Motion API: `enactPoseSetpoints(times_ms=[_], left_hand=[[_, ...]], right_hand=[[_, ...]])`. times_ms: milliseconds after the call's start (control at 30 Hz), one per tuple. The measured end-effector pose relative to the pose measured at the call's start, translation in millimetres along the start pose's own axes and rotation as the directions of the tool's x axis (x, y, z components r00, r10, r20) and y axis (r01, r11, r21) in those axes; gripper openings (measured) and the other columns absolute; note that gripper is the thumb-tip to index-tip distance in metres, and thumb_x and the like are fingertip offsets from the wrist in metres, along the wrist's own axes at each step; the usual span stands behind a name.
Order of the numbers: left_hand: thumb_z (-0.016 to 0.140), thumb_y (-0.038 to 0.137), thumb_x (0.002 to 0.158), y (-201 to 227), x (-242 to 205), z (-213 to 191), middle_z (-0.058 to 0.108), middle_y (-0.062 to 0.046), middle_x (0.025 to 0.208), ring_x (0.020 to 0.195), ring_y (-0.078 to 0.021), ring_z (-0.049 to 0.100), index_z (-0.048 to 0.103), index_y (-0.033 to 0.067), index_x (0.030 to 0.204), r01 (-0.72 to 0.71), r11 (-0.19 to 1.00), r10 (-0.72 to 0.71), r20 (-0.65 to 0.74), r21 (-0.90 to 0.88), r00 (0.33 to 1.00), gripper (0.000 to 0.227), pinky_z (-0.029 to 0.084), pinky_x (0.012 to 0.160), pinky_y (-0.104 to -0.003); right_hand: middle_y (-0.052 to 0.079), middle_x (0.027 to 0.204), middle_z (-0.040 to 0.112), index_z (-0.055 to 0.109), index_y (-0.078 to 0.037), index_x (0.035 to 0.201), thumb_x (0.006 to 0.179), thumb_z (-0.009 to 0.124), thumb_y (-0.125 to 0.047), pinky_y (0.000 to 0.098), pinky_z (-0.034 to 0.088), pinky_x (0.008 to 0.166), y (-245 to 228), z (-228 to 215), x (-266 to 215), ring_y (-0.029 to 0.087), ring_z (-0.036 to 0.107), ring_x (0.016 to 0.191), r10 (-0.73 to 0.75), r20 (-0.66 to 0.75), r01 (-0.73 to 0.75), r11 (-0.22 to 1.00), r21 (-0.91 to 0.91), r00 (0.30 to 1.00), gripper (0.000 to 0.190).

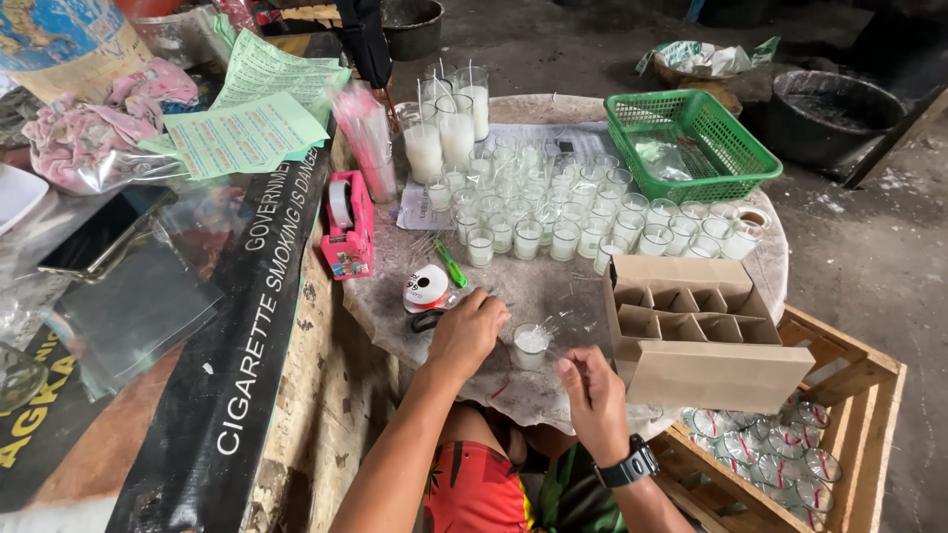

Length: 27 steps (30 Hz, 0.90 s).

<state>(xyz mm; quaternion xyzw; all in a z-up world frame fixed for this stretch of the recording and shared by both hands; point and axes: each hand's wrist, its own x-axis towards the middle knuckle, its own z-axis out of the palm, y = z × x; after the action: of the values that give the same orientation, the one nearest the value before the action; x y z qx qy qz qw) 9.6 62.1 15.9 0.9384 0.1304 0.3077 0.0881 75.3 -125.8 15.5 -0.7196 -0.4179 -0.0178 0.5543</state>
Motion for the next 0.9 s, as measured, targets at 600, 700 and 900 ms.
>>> enactPoseSetpoints(times_ms=[600, 700, 900], left_hand=[[0.045, 0.021, 0.088, -12, 30, 29, 0.054, -0.006, 0.065, 0.052, -0.0196, 0.05, 0.045, 0.0081, 0.069, 0.157, 0.971, -0.197, -0.232, -0.182, 0.952, 0.023, 0.035, 0.04, -0.032], [0.035, 0.024, 0.091, 20, 39, 2, 0.062, -0.01, 0.086, 0.063, -0.0118, 0.061, 0.052, 0.0015, 0.09, 0.524, 0.093, -0.552, 0.394, -0.846, 0.735, 0.028, 0.048, 0.044, -0.019], [0.043, 0.034, 0.09, 9, 40, 23, 0.054, -0.004, 0.059, 0.045, -0.0151, 0.052, 0.047, 0.0098, 0.067, 0.488, -0.196, -0.516, 0.513, -0.851, 0.687, 0.033, 0.047, 0.046, -0.026]], right_hand=[[0.001, 0.044, 0.047, 0.05, -0.014, 0.09, 0.081, 0.041, -0.013, 0.031, 0.026, 0.035, 13, -5, -22, 0.016, 0.04, 0.033, 0.089, 0.202, -0.023, 0.952, -0.306, 0.975, 0.013], [0.002, 0.039, 0.043, 0.053, -0.015, 0.098, 0.08, 0.042, -0.01, 0.0317, 0.029, 0.037, 9, -2, -18, 0.018, 0.042, 0.032, 0.096, 0.219, -0.031, 0.958, -0.284, 0.971, 0.022], [0.0, 0.041, 0.045, 0.056, -0.017, 0.095, 0.079, 0.041, -0.008, 0.0287, 0.028, 0.035, 11, -1, -20, 0.014, 0.042, 0.032, 0.062, 0.216, 0.005, 0.955, -0.297, 0.974, 0.023]])
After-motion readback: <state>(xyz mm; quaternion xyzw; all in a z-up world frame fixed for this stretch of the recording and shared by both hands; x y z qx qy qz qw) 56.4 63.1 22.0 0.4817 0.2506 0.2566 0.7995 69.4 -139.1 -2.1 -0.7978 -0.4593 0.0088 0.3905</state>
